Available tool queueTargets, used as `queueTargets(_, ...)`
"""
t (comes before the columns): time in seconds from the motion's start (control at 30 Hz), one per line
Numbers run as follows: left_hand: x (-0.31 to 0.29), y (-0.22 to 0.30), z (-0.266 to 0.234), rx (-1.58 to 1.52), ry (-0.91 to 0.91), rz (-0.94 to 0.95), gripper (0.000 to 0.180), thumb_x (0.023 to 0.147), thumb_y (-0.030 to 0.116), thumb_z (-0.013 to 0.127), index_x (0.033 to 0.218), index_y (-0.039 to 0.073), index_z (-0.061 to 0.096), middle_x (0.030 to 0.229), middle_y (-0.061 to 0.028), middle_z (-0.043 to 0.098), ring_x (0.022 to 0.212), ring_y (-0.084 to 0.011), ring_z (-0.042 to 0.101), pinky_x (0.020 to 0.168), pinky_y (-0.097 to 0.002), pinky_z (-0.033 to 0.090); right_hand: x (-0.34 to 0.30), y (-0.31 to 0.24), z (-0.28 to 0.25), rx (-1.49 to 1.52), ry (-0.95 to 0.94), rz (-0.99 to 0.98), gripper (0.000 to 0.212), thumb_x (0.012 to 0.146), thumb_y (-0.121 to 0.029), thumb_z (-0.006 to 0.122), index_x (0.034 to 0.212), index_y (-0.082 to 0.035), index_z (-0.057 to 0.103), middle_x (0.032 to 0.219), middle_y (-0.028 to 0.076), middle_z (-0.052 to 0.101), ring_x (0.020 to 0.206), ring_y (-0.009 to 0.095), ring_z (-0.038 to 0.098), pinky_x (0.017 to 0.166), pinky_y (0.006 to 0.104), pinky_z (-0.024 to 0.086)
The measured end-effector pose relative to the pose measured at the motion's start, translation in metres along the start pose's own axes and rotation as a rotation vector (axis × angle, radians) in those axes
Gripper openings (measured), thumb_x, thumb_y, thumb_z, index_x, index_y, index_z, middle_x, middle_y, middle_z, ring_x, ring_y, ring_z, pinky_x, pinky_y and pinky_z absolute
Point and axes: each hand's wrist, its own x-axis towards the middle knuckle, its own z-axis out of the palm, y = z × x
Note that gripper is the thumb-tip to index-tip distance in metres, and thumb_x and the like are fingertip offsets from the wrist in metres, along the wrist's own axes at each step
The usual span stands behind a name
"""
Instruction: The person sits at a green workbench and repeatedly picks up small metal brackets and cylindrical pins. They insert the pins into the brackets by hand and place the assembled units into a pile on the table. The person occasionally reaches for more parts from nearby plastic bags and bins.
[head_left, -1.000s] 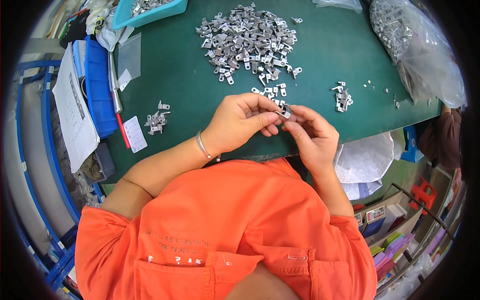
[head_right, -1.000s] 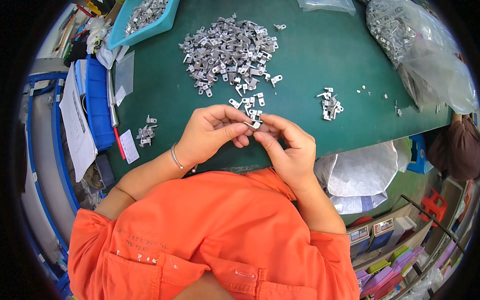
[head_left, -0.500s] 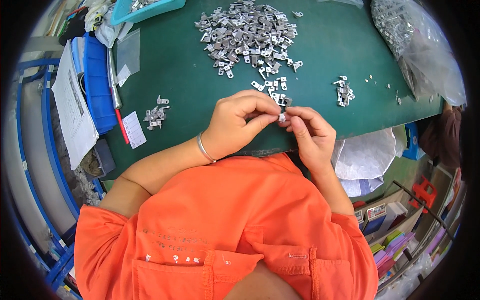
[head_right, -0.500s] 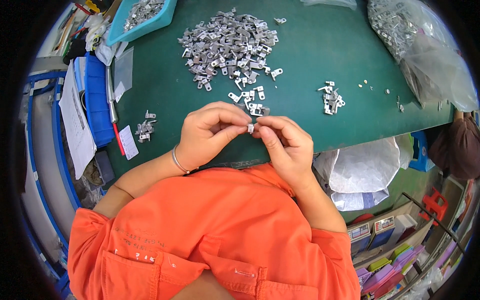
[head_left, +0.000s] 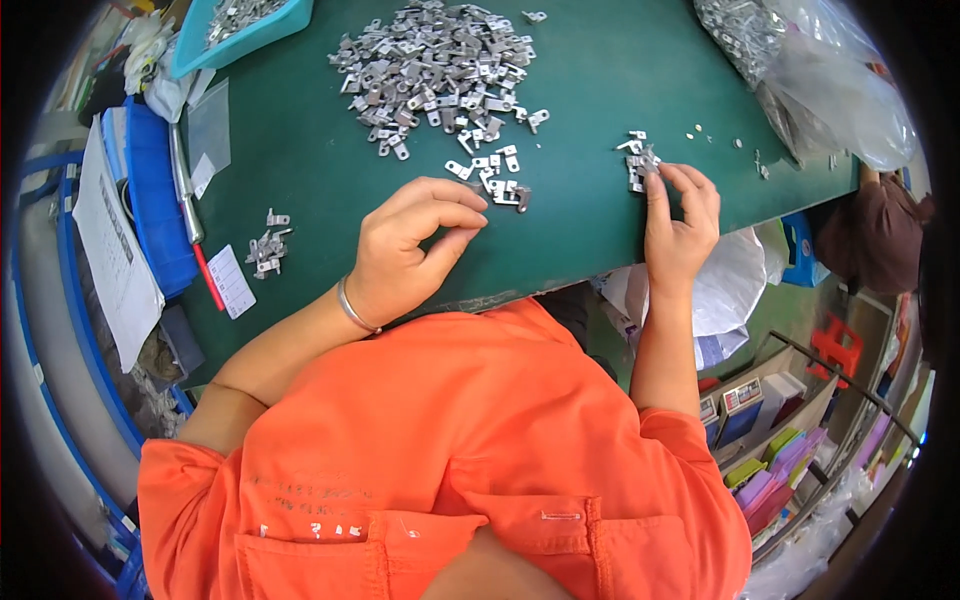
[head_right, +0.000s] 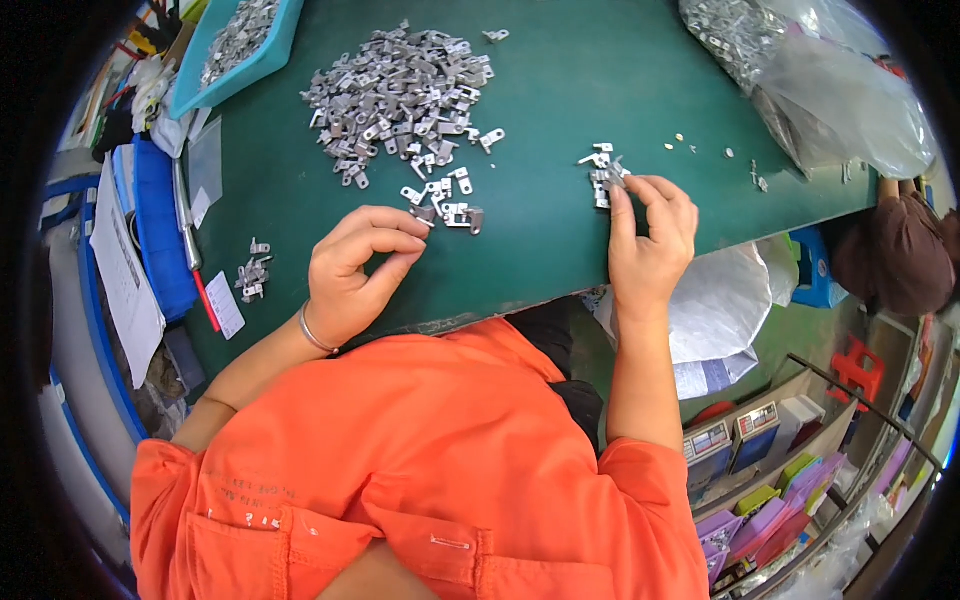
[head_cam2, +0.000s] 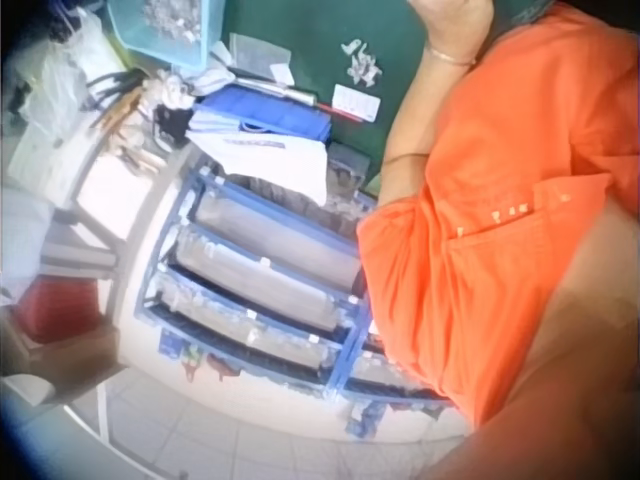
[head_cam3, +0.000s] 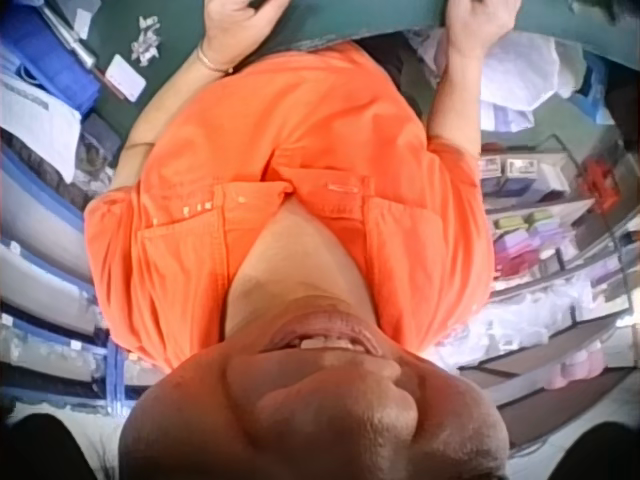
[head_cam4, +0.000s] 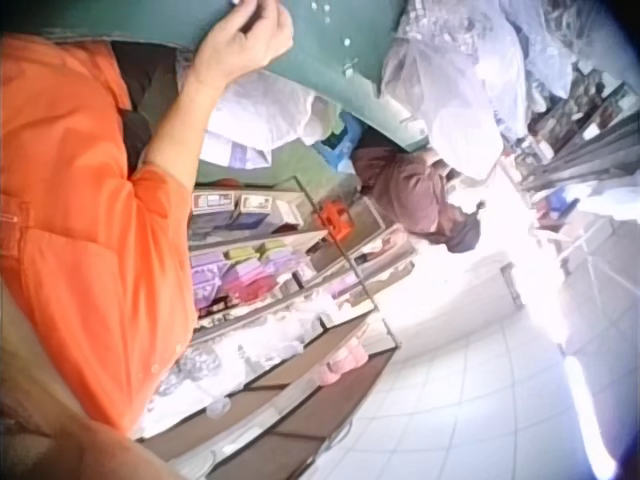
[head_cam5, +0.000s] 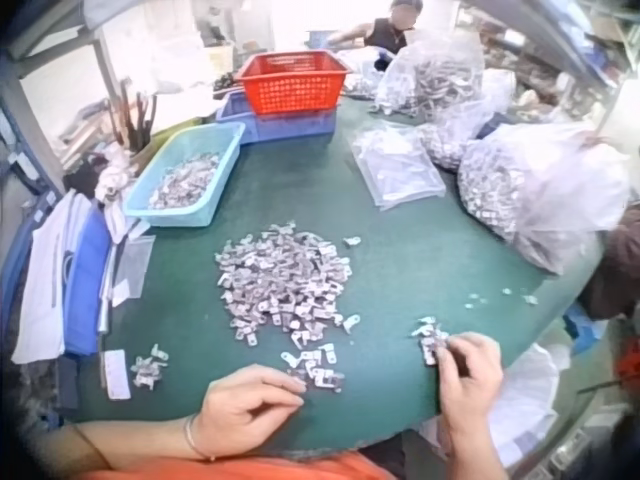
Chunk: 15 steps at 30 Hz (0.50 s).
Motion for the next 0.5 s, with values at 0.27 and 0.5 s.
queueTargets(0.27, -0.002, 0.002, -0.001, -0.024, 0.013, -0.032, 0.015, 0.076, -0.011, 0.067, 0.085, 0.001, 0.068, 0.093, -0.0095, 0.067, 0.084, -0.0195, 0.066, 0.072, -0.027, 0.053, 0.015, -0.048, 0.048, 0.163, -0.145, -0.282, 0.02, 0.074, 0.0, 0.069, 0.093, -0.007, 0.07, 0.09, 0.006, 0.062, 0.085, 0.027, 0.057, 0.075, 0.0362, 0.042)
queueTargets(0.5, -0.001, -0.002, -0.008, -0.014, -0.001, -0.028, 0.019, 0.079, -0.009, 0.067, 0.096, 0.0, 0.067, 0.096, -0.0106, 0.067, 0.086, -0.0184, 0.066, 0.076, -0.0276, 0.054, 0.025, -0.05, 0.061, 0.072, -0.265, -0.213, 0.012, 0.077, -0.004, 0.069, 0.088, -0.006, 0.066, 0.091, 0.006, 0.063, 0.088, 0.026, 0.057, 0.076, 0.0388, 0.04)
